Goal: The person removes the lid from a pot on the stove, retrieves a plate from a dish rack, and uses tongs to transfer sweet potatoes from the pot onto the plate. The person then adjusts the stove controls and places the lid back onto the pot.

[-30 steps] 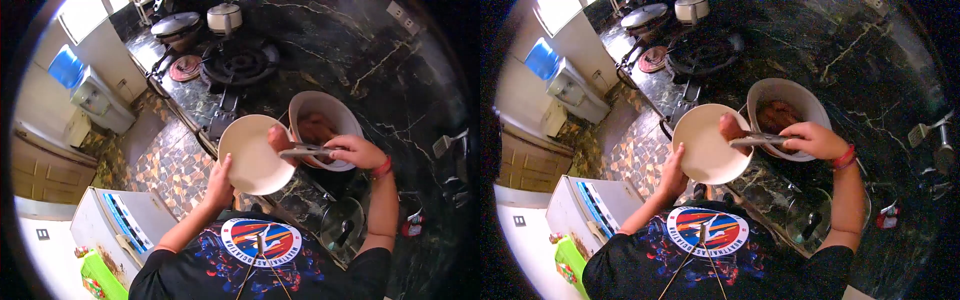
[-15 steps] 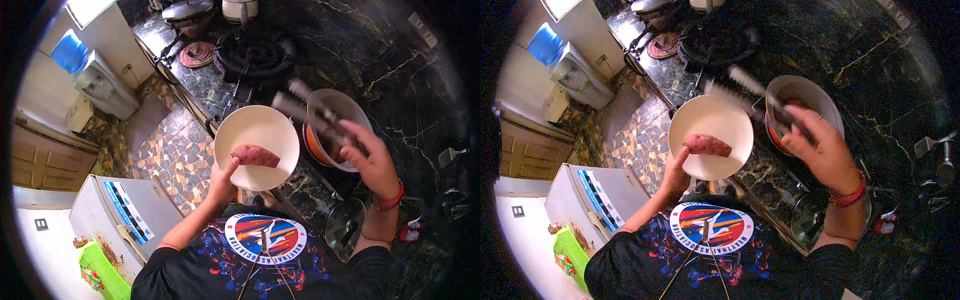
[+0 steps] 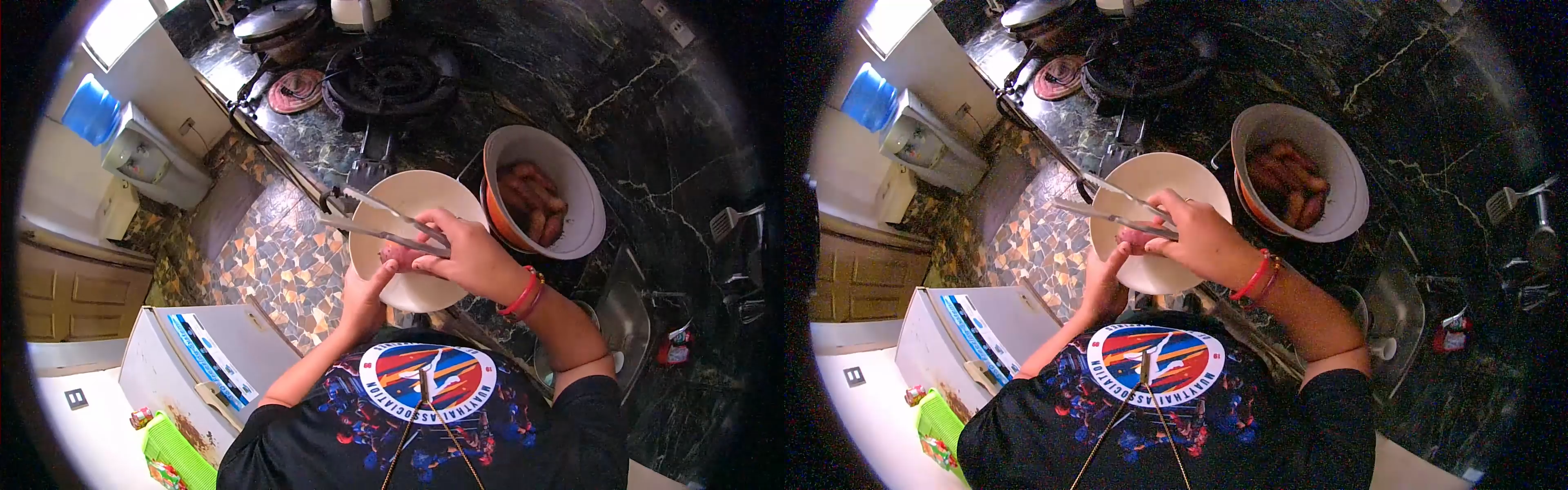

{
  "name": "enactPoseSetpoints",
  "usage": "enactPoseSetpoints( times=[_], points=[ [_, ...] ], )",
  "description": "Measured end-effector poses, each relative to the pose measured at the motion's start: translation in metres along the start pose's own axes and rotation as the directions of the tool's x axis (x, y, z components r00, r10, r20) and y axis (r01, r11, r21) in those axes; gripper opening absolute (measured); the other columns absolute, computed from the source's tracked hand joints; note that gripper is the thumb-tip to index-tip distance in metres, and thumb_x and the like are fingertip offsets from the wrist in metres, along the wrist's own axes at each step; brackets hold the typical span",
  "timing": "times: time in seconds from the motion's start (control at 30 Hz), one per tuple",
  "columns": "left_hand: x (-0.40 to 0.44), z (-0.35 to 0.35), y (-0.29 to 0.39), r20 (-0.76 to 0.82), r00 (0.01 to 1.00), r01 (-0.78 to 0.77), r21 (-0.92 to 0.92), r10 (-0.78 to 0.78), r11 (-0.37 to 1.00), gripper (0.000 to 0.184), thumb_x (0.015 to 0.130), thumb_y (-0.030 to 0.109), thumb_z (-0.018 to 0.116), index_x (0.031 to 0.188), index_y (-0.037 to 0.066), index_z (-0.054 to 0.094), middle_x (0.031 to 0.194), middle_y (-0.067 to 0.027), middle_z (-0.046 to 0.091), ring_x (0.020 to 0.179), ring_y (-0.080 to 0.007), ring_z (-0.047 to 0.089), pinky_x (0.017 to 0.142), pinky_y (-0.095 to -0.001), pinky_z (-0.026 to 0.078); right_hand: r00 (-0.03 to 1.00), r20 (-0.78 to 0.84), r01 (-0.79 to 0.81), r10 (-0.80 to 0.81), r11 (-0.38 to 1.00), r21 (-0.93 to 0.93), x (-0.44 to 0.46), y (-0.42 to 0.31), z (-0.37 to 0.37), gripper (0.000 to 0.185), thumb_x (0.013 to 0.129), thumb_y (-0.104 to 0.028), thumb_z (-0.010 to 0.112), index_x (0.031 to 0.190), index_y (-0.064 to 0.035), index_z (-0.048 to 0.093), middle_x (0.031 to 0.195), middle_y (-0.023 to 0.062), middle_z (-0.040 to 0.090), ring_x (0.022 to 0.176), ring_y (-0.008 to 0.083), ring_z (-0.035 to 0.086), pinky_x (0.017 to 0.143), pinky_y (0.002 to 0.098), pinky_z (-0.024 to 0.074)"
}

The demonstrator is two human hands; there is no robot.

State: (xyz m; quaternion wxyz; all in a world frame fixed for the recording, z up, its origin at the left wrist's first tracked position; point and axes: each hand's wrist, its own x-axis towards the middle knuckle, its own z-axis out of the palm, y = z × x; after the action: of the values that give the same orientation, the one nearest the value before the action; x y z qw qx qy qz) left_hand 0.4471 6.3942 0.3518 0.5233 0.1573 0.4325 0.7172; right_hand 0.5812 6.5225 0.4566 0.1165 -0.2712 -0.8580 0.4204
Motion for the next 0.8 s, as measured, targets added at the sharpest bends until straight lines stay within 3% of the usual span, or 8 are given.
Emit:
enactPoseSetpoints(
  times=[0.3, 0.5, 0.8],
  points=[
    [-0.006, 0.001, 0.006, -0.034, 0.998, -0.042, 0.153, 0.047, 0.987, 0.038, 0.079, 0.018, 0.072, 0.108, 0.001, 0.053, 0.097, -0.0057, 0.060, 0.086, -0.0132, 0.058, 0.076, -0.0278, 0.047, 0.999, 0.050, -0.003, 0.002, 1.000, 0.014, -0.001, 0.007, 0.015, 0.043, 0.076, -0.013, 0.071, 0.113, -0.0027, 0.051, 0.101, 0.0193, 0.063, 0.098, 0.0315, 0.063, 0.084, 0.0375, 0.0484],
    [-0.003, 0.001, -0.001, -0.040, 0.999, -0.032, 0.095, 0.036, 0.995, 0.035, 0.080, 0.016, 0.071, 0.106, 0.002, 0.053, 0.096, -0.0051, 0.061, 0.086, -0.0132, 0.058, 0.076, -0.0277, 0.047, 0.999, 0.046, -0.014, 0.013, 1.000, 0.018, 0.000, 0.007, 0.017, 0.043, 0.077, -0.013, 0.071, 0.113, -0.0029, 0.050, 0.104, 0.0199, 0.062, 0.100, 0.0337, 0.061, 0.084, 0.0395, 0.0480],
    [0.001, 0.001, 0.004, -0.029, 0.999, -0.022, 0.241, 0.030, 0.970, 0.029, 0.083, 0.017, 0.068, 0.103, 0.002, 0.054, 0.094, -0.0053, 0.061, 0.084, -0.0134, 0.058, 0.076, -0.0283, 0.047, 0.999, 0.036, -0.015, 0.015, 1.000, 0.004, 0.002, 0.014, 0.021, 0.042, 0.078, -0.016, 0.070, 0.113, -0.0035, 0.050, 0.103, 0.0199, 0.062, 0.099, 0.0365, 0.060, 0.083, 0.0402, 0.0475]
  ],
)
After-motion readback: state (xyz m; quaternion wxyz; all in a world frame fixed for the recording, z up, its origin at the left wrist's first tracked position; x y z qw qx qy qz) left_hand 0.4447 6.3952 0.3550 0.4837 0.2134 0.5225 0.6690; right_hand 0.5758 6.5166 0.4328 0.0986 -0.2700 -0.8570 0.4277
